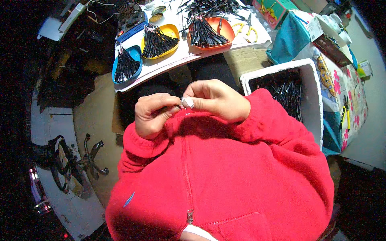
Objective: The person repeatedly picks small black wire components from a tray, attaches a small white piece to the end, and places the finished item into a white box. The process is repeated continuously throughout the clip.
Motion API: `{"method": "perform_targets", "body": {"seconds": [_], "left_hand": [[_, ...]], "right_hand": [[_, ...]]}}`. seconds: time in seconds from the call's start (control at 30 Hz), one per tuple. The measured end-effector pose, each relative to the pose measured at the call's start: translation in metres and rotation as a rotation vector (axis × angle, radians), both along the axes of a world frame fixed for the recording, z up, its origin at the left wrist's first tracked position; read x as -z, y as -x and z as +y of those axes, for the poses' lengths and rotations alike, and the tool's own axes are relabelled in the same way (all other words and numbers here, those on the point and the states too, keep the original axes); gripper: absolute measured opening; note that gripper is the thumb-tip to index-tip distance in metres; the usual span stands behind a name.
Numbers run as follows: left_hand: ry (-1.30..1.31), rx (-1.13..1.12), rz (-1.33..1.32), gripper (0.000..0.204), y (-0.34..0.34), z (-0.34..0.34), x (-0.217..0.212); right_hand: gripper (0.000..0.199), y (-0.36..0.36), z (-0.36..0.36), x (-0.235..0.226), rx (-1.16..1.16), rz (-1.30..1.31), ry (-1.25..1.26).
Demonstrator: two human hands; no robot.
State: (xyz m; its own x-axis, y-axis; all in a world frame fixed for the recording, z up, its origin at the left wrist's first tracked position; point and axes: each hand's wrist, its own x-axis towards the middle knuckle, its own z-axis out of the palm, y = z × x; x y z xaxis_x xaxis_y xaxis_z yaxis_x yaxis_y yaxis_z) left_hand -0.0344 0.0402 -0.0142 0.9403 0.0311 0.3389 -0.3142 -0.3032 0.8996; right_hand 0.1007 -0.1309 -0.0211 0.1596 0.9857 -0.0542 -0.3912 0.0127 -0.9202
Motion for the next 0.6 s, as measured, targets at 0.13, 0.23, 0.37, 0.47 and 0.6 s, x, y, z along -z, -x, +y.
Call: {"method": "perform_targets", "body": {"seconds": [0.13,0.23,0.37,0.47,0.6], "left_hand": [[0.126,0.004,0.044,0.011,0.002,-0.002,0.002],[0.522,0.022,0.192,0.01,0.008,-0.002,0.009],[0.628,0.024,0.171,0.013,0.008,-0.005,0.017],[0.627,-0.003,0.168,0.014,0.007,-0.009,0.017],[0.281,-0.111,0.069,0.01,0.008,-0.013,0.016]], "right_hand": [[0.021,-0.001,0.0,0.002,-0.05,0.25,0.067],[0.015,0.005,-0.004,-0.005,0.24,-0.47,-0.052],[0.017,0.011,-0.008,-0.016,0.396,-1.128,-0.272],[0.014,0.014,-0.008,-0.019,0.381,-1.235,-0.303],[0.017,0.017,-0.004,-0.013,0.187,-0.134,0.105]]}}
